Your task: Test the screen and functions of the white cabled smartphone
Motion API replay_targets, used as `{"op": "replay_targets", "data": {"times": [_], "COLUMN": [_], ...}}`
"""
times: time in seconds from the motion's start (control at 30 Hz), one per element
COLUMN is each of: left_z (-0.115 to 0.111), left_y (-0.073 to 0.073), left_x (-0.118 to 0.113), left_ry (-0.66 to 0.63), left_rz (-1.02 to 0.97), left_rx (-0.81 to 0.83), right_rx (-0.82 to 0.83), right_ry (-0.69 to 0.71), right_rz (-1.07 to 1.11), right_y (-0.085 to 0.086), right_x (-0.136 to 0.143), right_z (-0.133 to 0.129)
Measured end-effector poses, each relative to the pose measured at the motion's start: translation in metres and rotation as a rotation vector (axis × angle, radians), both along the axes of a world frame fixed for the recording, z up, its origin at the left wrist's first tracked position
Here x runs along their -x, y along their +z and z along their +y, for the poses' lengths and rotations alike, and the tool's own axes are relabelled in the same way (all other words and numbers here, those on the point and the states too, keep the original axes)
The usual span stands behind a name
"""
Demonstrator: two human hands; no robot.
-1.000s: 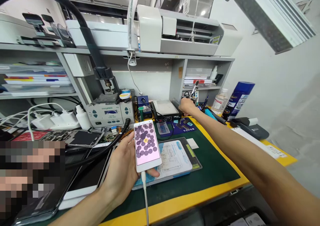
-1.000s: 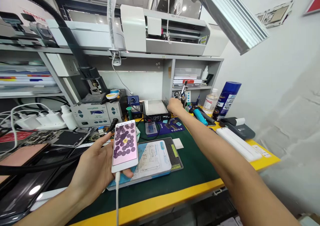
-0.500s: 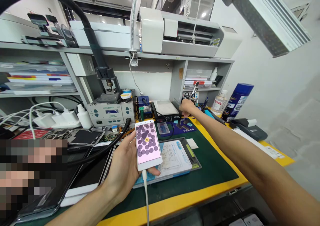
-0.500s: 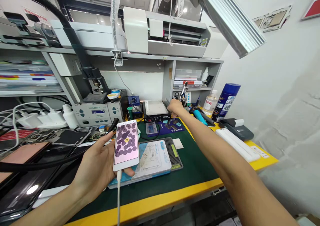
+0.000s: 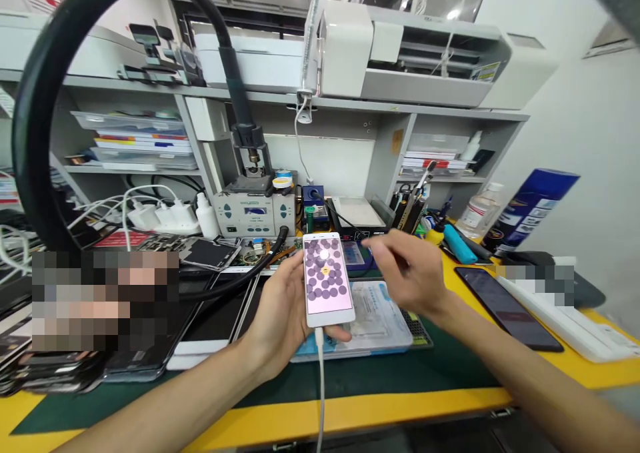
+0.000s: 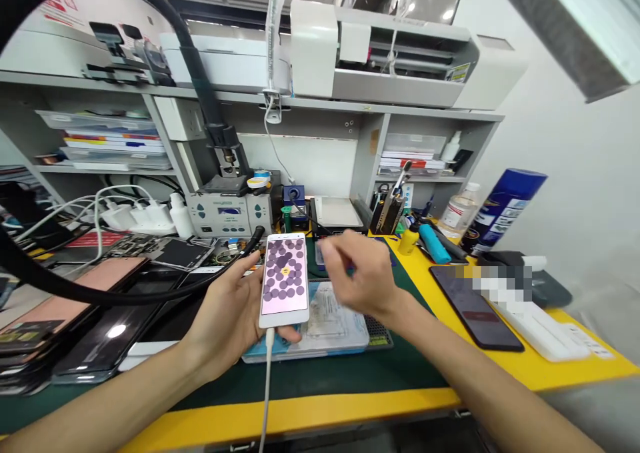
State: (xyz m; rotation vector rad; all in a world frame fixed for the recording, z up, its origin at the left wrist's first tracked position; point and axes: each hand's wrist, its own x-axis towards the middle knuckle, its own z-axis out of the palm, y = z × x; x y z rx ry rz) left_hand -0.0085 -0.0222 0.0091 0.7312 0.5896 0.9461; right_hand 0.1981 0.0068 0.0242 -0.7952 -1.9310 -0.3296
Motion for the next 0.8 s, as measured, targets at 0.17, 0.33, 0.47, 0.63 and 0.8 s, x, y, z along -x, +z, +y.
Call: {"op": "replay_targets", "data": {"times": [0.17, 0.33, 0.47, 0.63, 0.8], "left_z": [0.003, 0.004, 0.004, 0.004, 0.004], "left_y": [0.000, 0.001, -0.001, -0.004, -0.005], "left_x": [0.000, -0.002, -0.003, -0.002, -0.002], "left_ry": [-0.024, -0.055, -0.036, -0.043, -0.036], "left_rz": [-0.047, -0.045, -0.056, -0.065, -0.021], "left_rx": [0.047, 0.070, 0.065, 0.056, 0.025], "right_rx": [-0.136, -0.030, 0.018, 0.003, 0.035], "right_ry": [0.250, 0.304, 0.316, 0.338, 0.334], "right_rz": [-0.155, -0.164, -0.201, -0.142, -0.136], "right_y": [-0.034, -0.041, -0.042, -0.043, -0.045], "right_x": [0.003, -0.003, -0.005, -0.005, -0.006], "right_z": [-0.023, -0.023, -0.021, -0.021, -0.021]}}
